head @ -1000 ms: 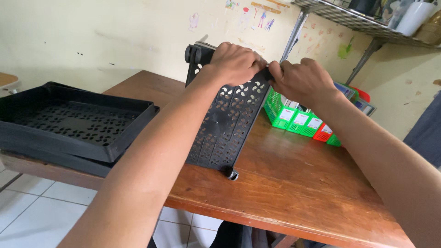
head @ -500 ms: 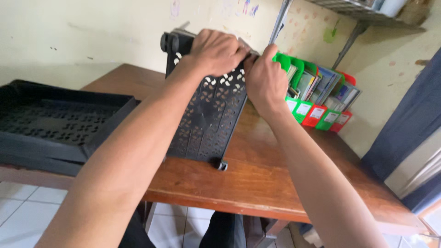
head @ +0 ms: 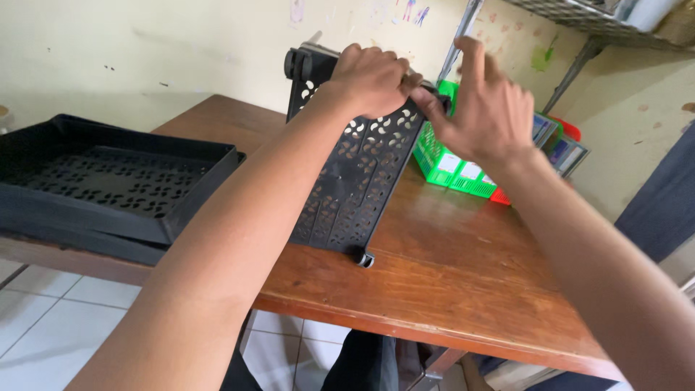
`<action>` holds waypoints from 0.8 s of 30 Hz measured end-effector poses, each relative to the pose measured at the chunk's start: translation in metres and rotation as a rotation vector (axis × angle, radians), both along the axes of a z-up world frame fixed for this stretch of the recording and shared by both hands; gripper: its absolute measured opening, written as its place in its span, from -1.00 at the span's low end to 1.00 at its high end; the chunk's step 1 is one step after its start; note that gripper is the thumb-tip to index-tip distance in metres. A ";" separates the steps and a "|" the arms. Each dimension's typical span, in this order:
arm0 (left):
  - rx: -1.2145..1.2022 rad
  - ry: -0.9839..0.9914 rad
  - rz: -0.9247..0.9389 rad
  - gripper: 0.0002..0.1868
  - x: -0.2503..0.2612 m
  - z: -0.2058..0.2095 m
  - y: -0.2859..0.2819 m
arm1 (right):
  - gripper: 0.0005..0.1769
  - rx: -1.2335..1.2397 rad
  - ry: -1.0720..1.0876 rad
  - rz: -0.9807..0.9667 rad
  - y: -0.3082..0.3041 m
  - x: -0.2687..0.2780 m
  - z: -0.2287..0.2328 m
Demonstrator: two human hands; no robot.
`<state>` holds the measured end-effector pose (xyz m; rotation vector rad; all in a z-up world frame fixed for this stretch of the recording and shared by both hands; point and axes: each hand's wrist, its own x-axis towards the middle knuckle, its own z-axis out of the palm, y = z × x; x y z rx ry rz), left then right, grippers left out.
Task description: The person assembles a two-tier plastic storage rack by inserting vertical support rods into the bottom tray, attaching caster wheels, and securing a second tray on top. The person handles the trays, rods, and wheels by hand on a wooden table.
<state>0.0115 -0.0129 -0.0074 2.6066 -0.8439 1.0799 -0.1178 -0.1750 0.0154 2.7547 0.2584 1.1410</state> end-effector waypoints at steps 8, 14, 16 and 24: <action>0.014 0.127 -0.029 -0.57 -0.004 0.004 0.002 | -0.41 -0.864 0.029 0.291 -0.021 0.015 0.029; 0.040 0.096 0.026 -0.50 0.002 0.006 0.000 | -0.54 -0.903 -0.052 0.287 -0.029 0.038 0.017; 0.018 0.119 0.013 -0.51 0.002 0.005 0.000 | -0.47 -0.795 -0.085 0.332 -0.032 0.043 0.009; -0.034 0.100 -0.015 -0.48 0.005 0.008 0.005 | -0.59 -0.229 -0.414 0.434 -0.030 0.070 -0.032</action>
